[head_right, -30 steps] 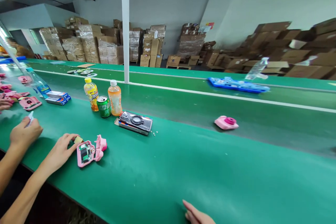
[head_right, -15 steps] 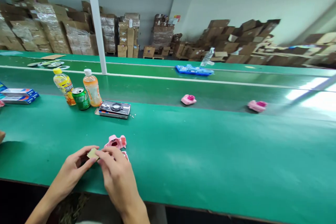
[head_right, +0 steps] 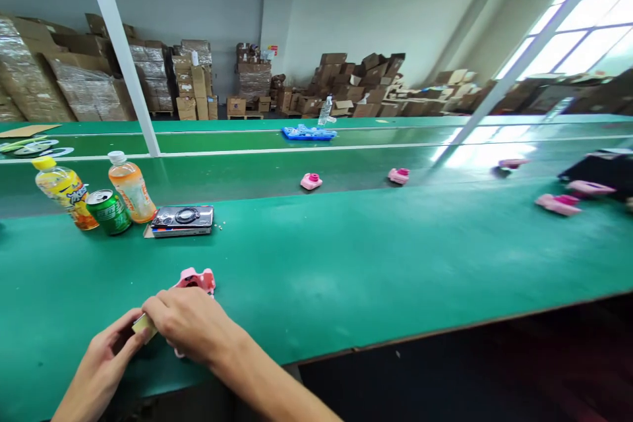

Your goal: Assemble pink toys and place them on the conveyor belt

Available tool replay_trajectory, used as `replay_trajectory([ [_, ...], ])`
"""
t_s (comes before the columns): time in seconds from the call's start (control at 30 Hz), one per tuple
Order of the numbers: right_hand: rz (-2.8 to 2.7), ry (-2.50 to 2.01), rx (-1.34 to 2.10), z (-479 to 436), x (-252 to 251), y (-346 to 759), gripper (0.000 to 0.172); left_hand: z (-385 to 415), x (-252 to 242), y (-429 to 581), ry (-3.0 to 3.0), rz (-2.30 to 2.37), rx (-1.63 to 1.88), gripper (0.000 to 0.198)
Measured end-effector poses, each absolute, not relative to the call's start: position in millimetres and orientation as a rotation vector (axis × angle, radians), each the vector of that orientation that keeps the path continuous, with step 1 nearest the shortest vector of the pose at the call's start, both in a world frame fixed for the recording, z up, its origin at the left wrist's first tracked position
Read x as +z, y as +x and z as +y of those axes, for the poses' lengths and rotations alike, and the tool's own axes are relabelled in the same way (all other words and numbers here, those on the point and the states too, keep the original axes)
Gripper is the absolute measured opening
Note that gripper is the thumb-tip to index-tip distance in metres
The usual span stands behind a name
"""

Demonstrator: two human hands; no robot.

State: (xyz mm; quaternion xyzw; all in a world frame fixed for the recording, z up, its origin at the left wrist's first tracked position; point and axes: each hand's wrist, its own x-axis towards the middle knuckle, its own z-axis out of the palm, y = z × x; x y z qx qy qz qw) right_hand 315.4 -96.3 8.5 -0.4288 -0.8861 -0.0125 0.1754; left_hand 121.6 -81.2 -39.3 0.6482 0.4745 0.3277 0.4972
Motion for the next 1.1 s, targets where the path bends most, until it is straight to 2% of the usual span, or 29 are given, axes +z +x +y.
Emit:
replay_trajectory([
  [0.27, -2.624, -1.275, 0.031, -91, 23, 315, 0.003, -82, -39, 122, 1.578, 1.218, 0.776, 0.063],
  [0.43, -2.649, -1.318, -0.126, -91, 20, 308, 0.004, -80, -36, 126, 1.625, 1.192, 0.800, 0.055],
  [0.6, -2.531, -1.206, -0.336, -97, 1, 300, 0.016, -75, -35, 126, 1.590, 1.126, 0.836, 0.050],
  [0.83, -2.397, -1.062, -0.411, -93, -1, 290, 0.025, -79, -34, 128, 1.117, 1.080, 0.987, 0.049],
  [1.03, -2.258, -0.979, -0.512, -97, -13, 277, 0.032, -75, -28, 123, 0.796, 1.158, 1.060, 0.062],
  [1.1, -2.145, -0.976, -0.470, -114, -19, 280, 0.033, -75, -23, 123, 0.797, 1.158, 1.037, 0.061],
])
